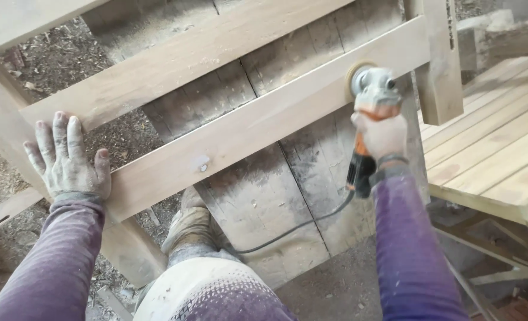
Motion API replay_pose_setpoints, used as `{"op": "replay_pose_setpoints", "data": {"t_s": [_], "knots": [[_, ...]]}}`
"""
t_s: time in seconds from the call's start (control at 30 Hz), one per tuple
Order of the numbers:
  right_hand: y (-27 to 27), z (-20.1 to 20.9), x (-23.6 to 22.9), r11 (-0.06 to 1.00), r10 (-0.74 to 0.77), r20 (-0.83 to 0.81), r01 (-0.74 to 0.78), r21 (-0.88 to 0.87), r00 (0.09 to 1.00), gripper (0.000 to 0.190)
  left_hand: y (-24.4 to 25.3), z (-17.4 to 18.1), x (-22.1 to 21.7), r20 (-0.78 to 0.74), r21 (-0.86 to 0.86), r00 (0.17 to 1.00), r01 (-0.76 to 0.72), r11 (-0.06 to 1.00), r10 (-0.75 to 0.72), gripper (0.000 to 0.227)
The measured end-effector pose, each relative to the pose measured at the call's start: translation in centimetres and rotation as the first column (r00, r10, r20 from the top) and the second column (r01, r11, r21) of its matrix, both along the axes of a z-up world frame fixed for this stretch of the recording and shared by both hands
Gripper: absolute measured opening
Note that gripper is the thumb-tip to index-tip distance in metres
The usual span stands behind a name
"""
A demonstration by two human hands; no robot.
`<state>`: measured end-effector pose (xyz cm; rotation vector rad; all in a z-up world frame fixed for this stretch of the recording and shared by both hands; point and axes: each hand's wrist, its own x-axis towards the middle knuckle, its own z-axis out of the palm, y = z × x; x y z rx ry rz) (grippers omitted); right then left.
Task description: Sanding the wooden frame of a chair using a handheld power sander.
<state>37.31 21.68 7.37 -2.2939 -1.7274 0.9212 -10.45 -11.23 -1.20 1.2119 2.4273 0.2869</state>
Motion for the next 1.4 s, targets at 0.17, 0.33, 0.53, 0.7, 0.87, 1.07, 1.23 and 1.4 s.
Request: {"op": "replay_pose_setpoints", "data": {"t_s": [0.17,0.33,0.53,0.7,0.87,1.07,1.23,1.4], "knots": [[-6.3,0.0,-1.9,0.999,0.002,0.05,0.0,-0.037,0.999,0.055,0.3,0.5,0.0,0.002,-0.008,0.999,0.045,0.999,-0.045,0.078],[-10.1,0.1,-5.4,0.987,0.157,-0.013,-0.157,-0.026,0.988,0.055,0.2,0.1,0.2,-0.012,-0.023,0.999,0.029,0.999,-0.03,0.08],[-14.9,1.6,-10.4,0.914,0.405,0.152,-0.398,-0.079,0.901,0.055,-0.6,-0.3,-0.1,-0.023,0.014,0.999,0.049,0.999,-0.048,0.075],[-14.9,1.7,-11.2,0.757,0.651,0.117,-0.633,-0.159,0.75,0.052,-0.1,-0.4,-0.3,-0.031,0.017,0.997,0.065,0.998,-0.065,0.075],[-8.9,2.0,-7.8,0.847,0.529,0.224,-0.49,-0.208,0.819,0.058,-0.9,-0.6,-0.3,-0.02,0.023,0.998,0.059,0.998,-0.059,0.072],[-1.6,4.0,-2.8,0.959,0.282,0.27,-0.265,-0.095,0.921,0.054,-0.7,-0.7,-0.2,-0.028,0.037,0.998,0.058,0.998,-0.057,0.073],[3.8,1.8,3.5,0.97,0.243,0.256,-0.237,-0.053,0.936,0.053,-0.4,0.3,0.1,-0.004,0.042,0.999,0.051,0.998,-0.051,0.073],[7.9,0.7,6.4,0.998,0.056,0.176,-0.05,-0.04,0.983,0.058,-0.4,-0.2,-0.1,-0.013,0.015,0.999,0.038,0.999,-0.037,0.073]]}}
